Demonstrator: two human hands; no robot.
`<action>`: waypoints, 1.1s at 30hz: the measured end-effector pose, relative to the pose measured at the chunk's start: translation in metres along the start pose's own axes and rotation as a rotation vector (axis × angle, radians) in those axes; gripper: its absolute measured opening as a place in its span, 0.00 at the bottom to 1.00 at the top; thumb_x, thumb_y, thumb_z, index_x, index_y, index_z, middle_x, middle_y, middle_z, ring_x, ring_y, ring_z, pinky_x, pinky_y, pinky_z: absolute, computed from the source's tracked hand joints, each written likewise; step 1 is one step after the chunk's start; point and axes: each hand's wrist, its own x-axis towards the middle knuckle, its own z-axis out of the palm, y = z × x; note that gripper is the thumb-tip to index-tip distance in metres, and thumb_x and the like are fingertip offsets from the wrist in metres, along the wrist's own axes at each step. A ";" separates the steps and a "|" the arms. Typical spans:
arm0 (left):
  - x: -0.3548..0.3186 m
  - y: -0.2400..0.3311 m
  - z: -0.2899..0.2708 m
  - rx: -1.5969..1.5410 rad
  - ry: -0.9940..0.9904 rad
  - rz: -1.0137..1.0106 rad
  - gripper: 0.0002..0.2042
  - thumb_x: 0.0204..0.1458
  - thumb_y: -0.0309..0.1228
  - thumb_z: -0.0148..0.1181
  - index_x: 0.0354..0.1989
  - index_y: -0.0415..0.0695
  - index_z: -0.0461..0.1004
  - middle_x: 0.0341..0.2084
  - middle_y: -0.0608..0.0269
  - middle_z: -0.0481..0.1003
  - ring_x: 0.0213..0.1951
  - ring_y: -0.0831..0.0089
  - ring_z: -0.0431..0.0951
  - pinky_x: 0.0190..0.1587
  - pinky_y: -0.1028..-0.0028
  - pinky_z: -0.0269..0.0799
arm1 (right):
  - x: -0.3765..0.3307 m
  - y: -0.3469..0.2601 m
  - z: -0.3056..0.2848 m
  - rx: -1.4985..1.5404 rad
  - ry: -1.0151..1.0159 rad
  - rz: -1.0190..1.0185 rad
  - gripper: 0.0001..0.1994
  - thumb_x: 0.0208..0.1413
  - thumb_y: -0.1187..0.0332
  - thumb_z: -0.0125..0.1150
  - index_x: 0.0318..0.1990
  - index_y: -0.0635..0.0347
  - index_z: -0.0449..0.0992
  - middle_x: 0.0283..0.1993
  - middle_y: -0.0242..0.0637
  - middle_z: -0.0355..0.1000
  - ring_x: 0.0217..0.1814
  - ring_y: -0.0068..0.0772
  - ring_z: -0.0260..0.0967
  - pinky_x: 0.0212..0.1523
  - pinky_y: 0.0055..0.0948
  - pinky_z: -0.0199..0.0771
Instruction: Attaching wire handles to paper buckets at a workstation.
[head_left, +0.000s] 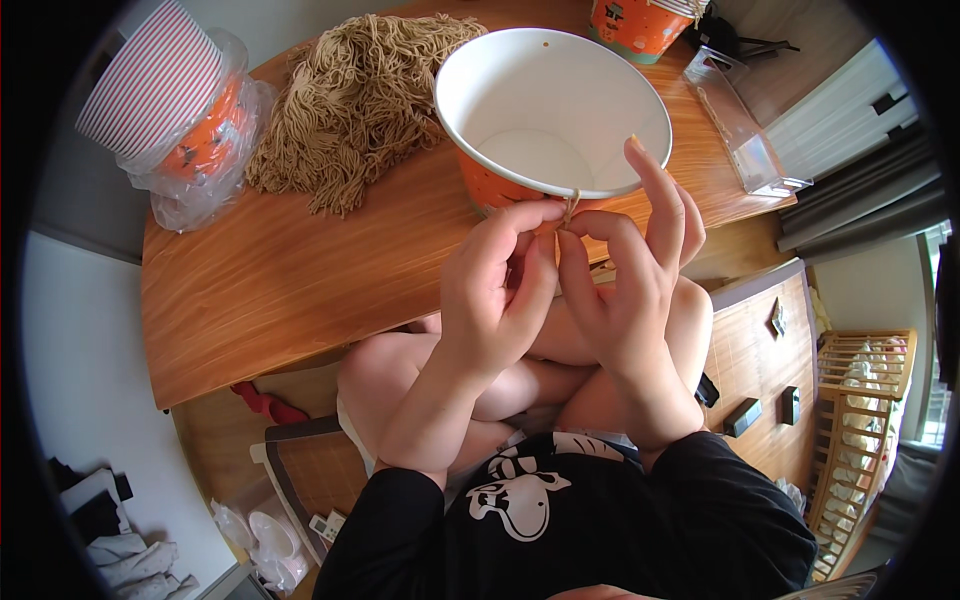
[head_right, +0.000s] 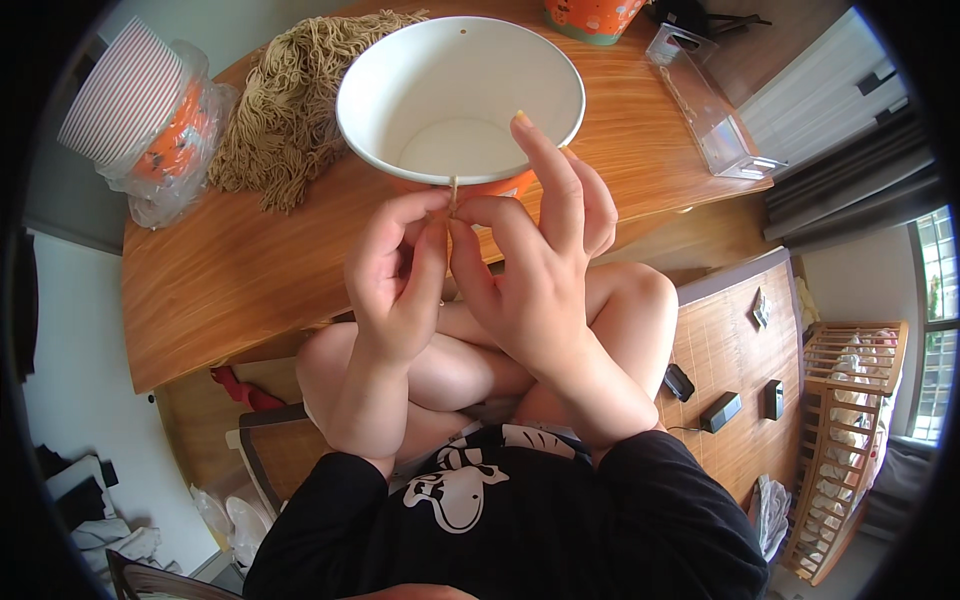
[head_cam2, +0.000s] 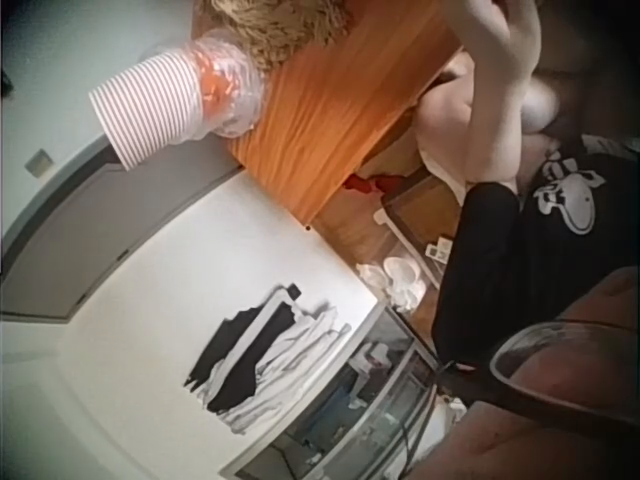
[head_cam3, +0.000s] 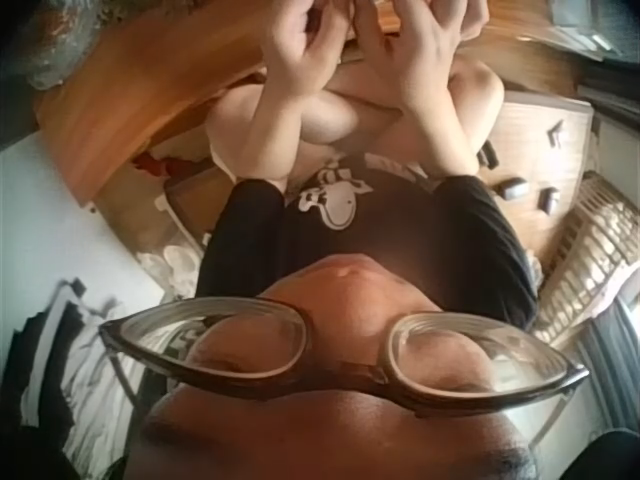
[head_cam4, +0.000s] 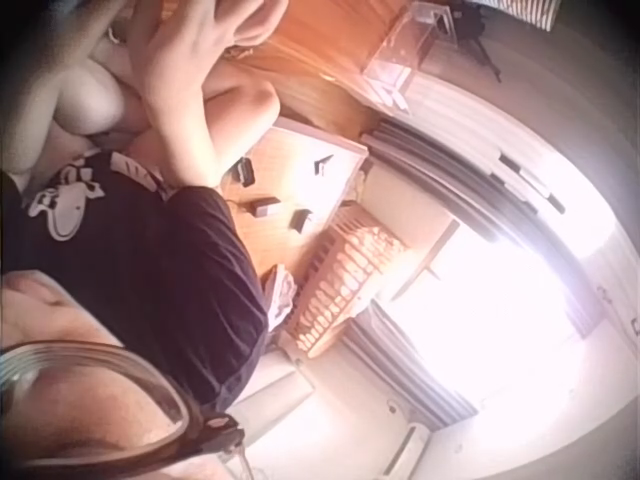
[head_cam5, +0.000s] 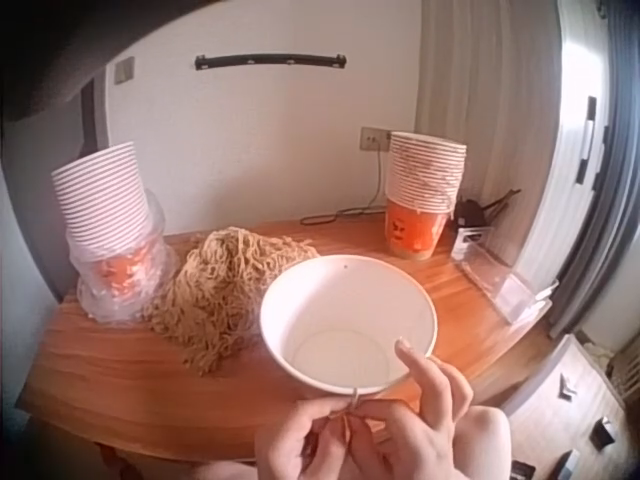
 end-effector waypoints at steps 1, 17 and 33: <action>0.000 0.000 0.000 -0.053 -0.013 -0.041 0.09 0.61 0.20 0.56 0.49 0.37 0.76 0.29 0.65 0.77 0.27 0.85 0.71 0.29 0.82 0.66 | 0.000 0.000 -0.001 0.001 0.001 -0.002 0.09 0.44 0.71 0.70 0.35 0.49 0.81 0.72 0.44 0.61 0.69 0.49 0.56 0.68 0.40 0.47; 0.005 0.014 0.007 -0.428 0.018 -0.328 0.07 0.62 0.23 0.61 0.46 0.35 0.77 0.24 0.73 0.75 0.28 0.91 0.69 0.32 0.87 0.65 | -0.006 0.003 -0.009 -0.001 -0.011 -0.030 0.11 0.43 0.72 0.71 0.36 0.49 0.81 0.73 0.42 0.61 0.69 0.49 0.56 0.68 0.39 0.49; 0.004 0.011 0.007 -0.545 0.017 -0.326 0.07 0.65 0.25 0.58 0.47 0.35 0.77 0.31 0.72 0.77 0.34 0.90 0.71 0.37 0.87 0.67 | -0.002 0.007 -0.009 -0.006 -0.003 -0.034 0.08 0.44 0.71 0.71 0.34 0.49 0.81 0.72 0.43 0.62 0.72 0.49 0.53 0.71 0.42 0.48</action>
